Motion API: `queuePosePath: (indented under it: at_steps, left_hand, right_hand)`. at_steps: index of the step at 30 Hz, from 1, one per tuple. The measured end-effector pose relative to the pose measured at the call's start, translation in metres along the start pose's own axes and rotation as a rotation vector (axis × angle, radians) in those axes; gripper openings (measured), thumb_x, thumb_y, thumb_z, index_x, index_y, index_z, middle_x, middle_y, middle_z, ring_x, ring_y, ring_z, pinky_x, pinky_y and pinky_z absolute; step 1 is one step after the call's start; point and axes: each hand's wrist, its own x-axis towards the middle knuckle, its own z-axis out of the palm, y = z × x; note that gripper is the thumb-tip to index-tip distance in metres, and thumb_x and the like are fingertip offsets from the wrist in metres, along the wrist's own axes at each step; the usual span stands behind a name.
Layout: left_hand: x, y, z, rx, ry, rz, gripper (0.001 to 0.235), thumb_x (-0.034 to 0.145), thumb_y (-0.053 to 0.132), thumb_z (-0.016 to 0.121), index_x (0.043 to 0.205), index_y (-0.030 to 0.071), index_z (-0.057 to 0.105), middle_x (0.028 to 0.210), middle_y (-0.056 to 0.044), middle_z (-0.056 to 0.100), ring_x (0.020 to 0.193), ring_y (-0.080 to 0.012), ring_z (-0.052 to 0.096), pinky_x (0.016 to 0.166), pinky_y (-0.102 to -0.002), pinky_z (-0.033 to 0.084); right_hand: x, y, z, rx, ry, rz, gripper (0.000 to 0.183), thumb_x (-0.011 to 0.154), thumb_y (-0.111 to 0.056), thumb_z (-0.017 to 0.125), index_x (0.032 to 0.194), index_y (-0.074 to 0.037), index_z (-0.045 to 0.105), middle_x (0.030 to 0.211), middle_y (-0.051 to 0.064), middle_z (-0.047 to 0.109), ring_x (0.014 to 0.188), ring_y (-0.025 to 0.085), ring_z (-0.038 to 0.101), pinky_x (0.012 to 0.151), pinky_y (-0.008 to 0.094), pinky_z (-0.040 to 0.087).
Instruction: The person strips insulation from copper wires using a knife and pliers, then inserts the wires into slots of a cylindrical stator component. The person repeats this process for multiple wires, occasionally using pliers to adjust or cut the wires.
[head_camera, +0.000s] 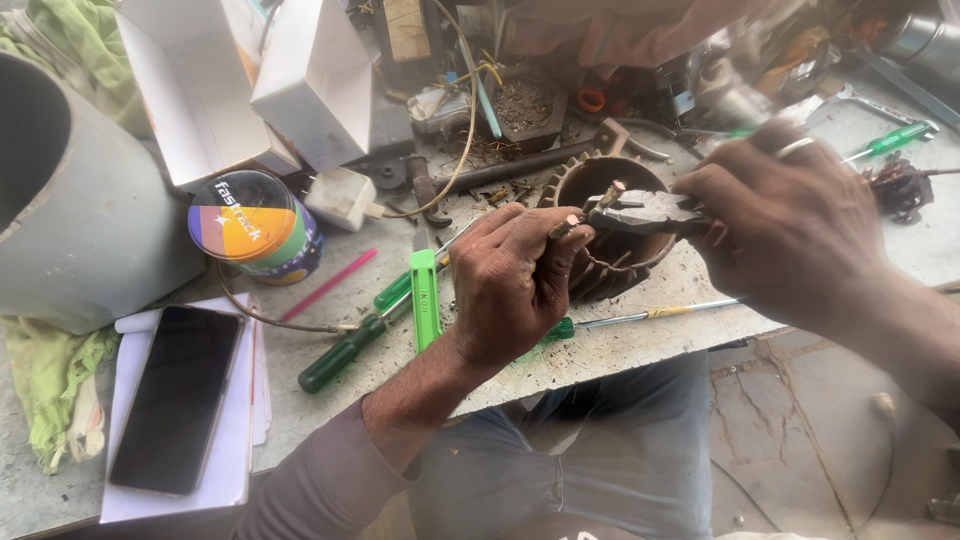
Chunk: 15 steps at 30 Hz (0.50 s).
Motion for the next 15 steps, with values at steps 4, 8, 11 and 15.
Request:
queuePosePath:
  at_steps: [4,8,11,15]
  left_hand:
    - [0.0,-0.001,-0.001,-0.01,-0.009,0.028,0.015,0.107,0.02,0.067,0.103,0.006,0.07,0.082,-0.005,0.073,0.074,-0.0162,0.07,0.062,-0.031,0.054]
    - [-0.001,0.0,-0.003,-0.061,-0.085,0.015,0.012,0.108,0.018,0.065,0.105,0.007,0.069,0.079,-0.001,0.071,0.073,-0.0138,0.07,0.062,-0.03,0.053]
    - [0.0,0.001,-0.004,-0.143,-0.102,-0.015,0.011,0.108,0.017,0.066,0.107,0.006,0.069,0.079,0.0,0.072,0.074,-0.0136,0.07,0.062,-0.029,0.053]
    - [-0.001,0.002,-0.002,-0.139,-0.042,-0.006,0.012,0.109,0.016,0.065,0.11,0.006,0.07,0.083,-0.002,0.073,0.074,-0.0132,0.071,0.063,-0.028,0.054]
  right_hand:
    - [0.002,0.003,0.005,0.154,-0.133,0.057,0.023,0.095,-0.029,0.071,0.104,-0.01,0.061,0.087,0.005,0.066,0.06,0.018,0.056,0.051,0.036,0.045]
    - [0.003,0.005,0.01,0.119,-0.182,0.083,0.021,0.097,-0.026,0.071,0.093,-0.01,0.058,0.072,0.004,0.058,0.054,0.019,0.053,0.044,0.037,0.042]
    - [0.004,0.005,0.008,0.107,-0.1,0.049,0.013,0.099,-0.021,0.07,0.098,-0.011,0.06,0.078,0.004,0.06,0.061,0.019,0.056,0.051,0.038,0.045]
    - [0.004,-0.002,0.0,0.1,0.037,-0.008,0.018,0.097,-0.021,0.072,0.112,-0.014,0.067,0.1,0.005,0.073,0.077,0.023,0.066,0.065,0.039,0.055]
